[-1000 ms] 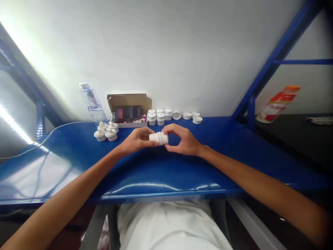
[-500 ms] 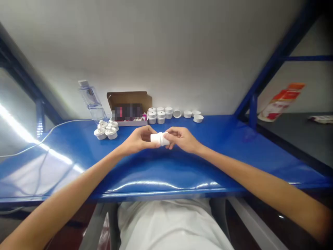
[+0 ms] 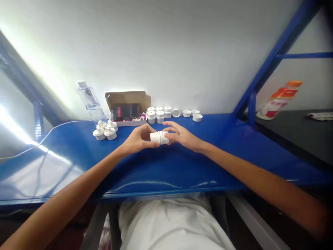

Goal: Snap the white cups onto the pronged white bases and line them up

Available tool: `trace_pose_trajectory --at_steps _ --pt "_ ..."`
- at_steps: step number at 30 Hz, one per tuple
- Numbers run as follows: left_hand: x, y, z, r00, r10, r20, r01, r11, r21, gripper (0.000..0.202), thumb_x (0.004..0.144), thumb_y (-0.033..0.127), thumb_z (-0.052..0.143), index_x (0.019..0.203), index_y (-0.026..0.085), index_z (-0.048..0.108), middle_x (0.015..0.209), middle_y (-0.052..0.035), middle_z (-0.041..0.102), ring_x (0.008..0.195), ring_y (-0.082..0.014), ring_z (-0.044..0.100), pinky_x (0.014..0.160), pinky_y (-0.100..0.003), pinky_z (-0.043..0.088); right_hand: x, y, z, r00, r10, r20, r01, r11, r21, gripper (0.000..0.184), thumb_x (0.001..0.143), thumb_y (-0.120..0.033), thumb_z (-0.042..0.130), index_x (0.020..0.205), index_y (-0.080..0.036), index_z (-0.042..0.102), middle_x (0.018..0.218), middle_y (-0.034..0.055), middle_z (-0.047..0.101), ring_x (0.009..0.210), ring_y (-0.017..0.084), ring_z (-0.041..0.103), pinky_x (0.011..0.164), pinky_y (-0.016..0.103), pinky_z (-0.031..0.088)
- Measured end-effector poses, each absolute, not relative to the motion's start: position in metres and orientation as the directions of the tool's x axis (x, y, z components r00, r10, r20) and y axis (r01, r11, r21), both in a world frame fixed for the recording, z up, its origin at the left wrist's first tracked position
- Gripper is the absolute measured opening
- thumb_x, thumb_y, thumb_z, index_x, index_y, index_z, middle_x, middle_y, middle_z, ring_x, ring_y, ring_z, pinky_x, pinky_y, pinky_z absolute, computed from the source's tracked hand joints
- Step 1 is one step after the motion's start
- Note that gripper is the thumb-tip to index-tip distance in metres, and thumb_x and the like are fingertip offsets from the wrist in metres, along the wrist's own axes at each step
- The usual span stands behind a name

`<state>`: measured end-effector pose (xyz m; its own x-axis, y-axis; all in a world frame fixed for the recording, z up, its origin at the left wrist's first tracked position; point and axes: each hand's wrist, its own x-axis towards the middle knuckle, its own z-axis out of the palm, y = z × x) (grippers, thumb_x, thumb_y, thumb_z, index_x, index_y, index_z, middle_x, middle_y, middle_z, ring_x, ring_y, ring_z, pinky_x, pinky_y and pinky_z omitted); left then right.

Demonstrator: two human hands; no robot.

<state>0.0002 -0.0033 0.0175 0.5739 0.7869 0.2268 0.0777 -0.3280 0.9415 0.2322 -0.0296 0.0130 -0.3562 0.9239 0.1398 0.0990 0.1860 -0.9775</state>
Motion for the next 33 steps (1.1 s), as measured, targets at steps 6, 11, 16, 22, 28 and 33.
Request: trace_pose_trajectory --at_steps 6,11,16,22,28,33 --pt "-0.001 -0.003 0.017 0.560 0.794 0.238 0.079 -0.337 0.938 0.050 0.061 0.032 0.092 0.094 0.015 0.059 0.091 -0.0045 0.074 0.083 -0.0198 0.071 0.075 -0.031 0.056 0.232 -0.027 0.011 -0.333 0.934 0.128 0.127 0.179 -0.976 0.058 0.085 -0.042 0.072 0.134 -0.021 0.050 0.109 0.0071 0.065 0.089 0.021 0.069 0.068 0.031 0.059" --pt "0.000 -0.002 0.015 0.564 0.789 0.244 0.095 -0.355 0.930 0.051 0.060 0.032 0.093 0.094 0.015 0.059 0.090 -0.0049 0.073 0.083 -0.0201 0.071 0.075 -0.031 0.055 0.236 -0.025 0.013 -0.381 0.924 0.041 0.163 0.111 -0.980 0.055 0.089 -0.047 0.067 0.134 -0.021 0.050 0.094 0.0045 0.069 0.076 0.019 0.070 0.061 0.028 0.056" --pt "0.000 -0.002 0.014 0.579 0.777 0.247 0.139 -0.392 0.909 0.050 0.063 0.036 0.091 0.095 0.015 0.059 0.092 -0.0054 0.073 0.086 -0.0212 0.070 0.080 -0.033 0.055 0.233 -0.021 0.005 -0.374 0.924 0.083 0.088 0.124 -0.988 0.039 0.085 -0.048 0.071 0.109 -0.019 0.060 0.085 0.0023 0.070 0.067 0.015 0.068 0.053 0.023 0.050" --pt "0.000 -0.001 0.011 0.537 0.773 0.338 0.226 -0.518 0.825 0.049 0.066 0.043 0.088 0.094 0.017 0.058 0.095 -0.0057 0.071 0.089 -0.0225 0.069 0.085 -0.036 0.054 0.228 -0.021 0.001 -0.369 0.918 0.142 0.015 0.159 -0.987 0.041 0.080 -0.049 0.076 0.104 -0.020 0.061 0.096 0.0034 0.071 0.077 0.017 0.069 0.061 0.027 0.056" --pt "-0.002 -0.002 0.016 0.614 0.689 0.385 0.469 -0.711 0.524 0.041 0.080 0.050 0.074 0.106 0.021 0.063 0.104 -0.0063 0.071 0.098 -0.0248 0.066 0.089 -0.036 0.050 0.244 0.001 -0.006 -0.182 0.907 0.379 0.405 0.421 -0.812 0.035 0.085 -0.043 0.069 0.110 -0.019 0.069 0.096 0.0056 0.071 0.079 0.019 0.065 0.077 0.036 0.055" --pt "-0.006 0.002 0.016 0.712 0.637 0.295 0.509 -0.758 0.407 0.029 0.087 0.046 0.065 0.101 0.021 0.065 0.101 -0.0069 0.070 0.093 -0.0233 0.066 0.085 -0.034 0.049 0.272 0.041 -0.021 0.046 0.832 0.553 0.608 0.417 -0.676 0.054 0.071 -0.036 0.079 0.119 -0.019 0.063 0.118 0.0103 0.063 0.086 0.020 0.064 0.083 0.039 0.056"
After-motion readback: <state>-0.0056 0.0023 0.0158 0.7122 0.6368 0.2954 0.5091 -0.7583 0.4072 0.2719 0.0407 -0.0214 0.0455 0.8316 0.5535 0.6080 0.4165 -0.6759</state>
